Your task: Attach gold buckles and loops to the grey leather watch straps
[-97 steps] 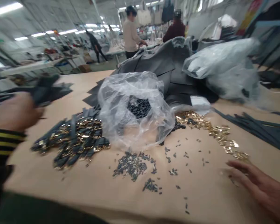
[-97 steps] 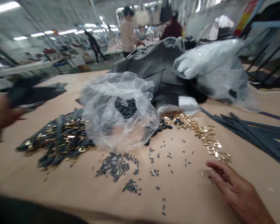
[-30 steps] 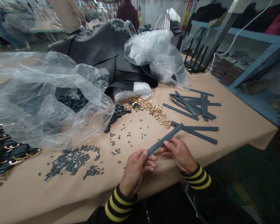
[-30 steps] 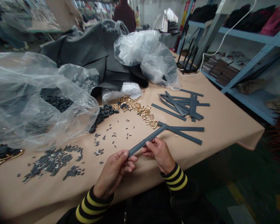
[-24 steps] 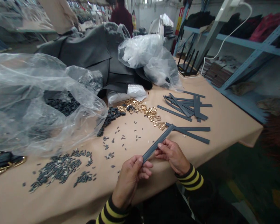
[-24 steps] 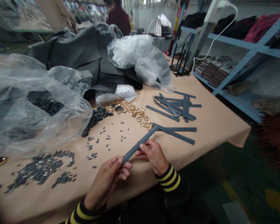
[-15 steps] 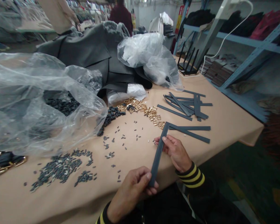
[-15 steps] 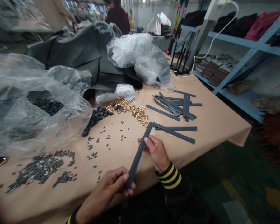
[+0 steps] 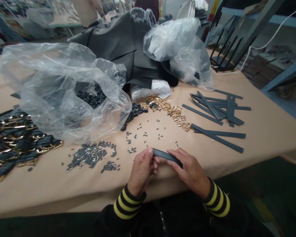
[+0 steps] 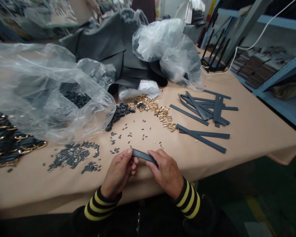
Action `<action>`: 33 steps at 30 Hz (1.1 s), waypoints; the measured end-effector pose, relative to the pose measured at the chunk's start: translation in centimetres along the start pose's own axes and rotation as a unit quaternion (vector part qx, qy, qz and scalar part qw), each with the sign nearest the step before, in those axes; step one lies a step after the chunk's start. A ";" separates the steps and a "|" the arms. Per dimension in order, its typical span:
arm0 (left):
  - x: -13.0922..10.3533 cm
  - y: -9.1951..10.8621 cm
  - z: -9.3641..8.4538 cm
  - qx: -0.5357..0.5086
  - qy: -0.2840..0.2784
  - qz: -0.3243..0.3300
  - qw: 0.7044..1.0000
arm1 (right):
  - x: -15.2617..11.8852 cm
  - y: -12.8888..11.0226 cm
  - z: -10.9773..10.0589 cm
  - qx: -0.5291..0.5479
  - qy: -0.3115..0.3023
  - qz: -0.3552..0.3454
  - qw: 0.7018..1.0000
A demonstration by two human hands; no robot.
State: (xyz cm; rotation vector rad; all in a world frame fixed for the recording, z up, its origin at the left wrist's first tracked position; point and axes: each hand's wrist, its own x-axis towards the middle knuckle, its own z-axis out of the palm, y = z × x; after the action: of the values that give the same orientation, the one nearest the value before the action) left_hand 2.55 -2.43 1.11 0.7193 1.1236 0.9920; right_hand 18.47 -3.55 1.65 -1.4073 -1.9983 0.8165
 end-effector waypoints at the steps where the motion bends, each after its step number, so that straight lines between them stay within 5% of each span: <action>1: 0.0 -0.1 0.0 -0.011 -0.001 -0.003 1.000 | 0.1 0.2 -0.1 0.013 -0.005 0.007 1.000; 8: 0.2 -0.3 0.0 0.000 -0.013 -0.006 1.000 | 1.0 0.0 -0.3 0.115 -0.039 0.065 0.990; 14: 0.6 -0.7 -0.1 0.092 0.010 0.029 0.995 | 1.6 -0.1 0.1 0.399 -0.121 0.168 0.893; 18: 0.9 -0.7 -0.1 0.119 0.028 0.042 0.992 | 1.7 0.0 0.4 0.449 -0.125 0.187 0.865; 22: 0.5 -0.4 0.2 0.231 0.140 0.198 0.942 | 1.8 0.2 0.7 0.439 -0.113 0.193 0.870; 25: -0.2 -0.3 0.5 0.311 0.131 0.293 0.895 | 2.0 0.1 0.7 0.424 -0.103 0.198 0.878; 28: -0.7 -0.1 0.8 0.308 0.068 0.251 0.915 | 2.1 -0.2 0.6 0.414 -0.099 0.185 0.886; 33: -0.2 0.2 0.2 0.224 0.069 0.140 0.962 | 2.1 -0.8 0.6 0.441 -0.102 0.159 0.878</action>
State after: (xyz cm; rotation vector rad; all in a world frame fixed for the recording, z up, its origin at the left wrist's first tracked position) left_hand 2.64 -2.55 1.41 1.2146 1.4165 1.0457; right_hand 16.95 -1.90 2.09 -1.1008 -1.2017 1.7937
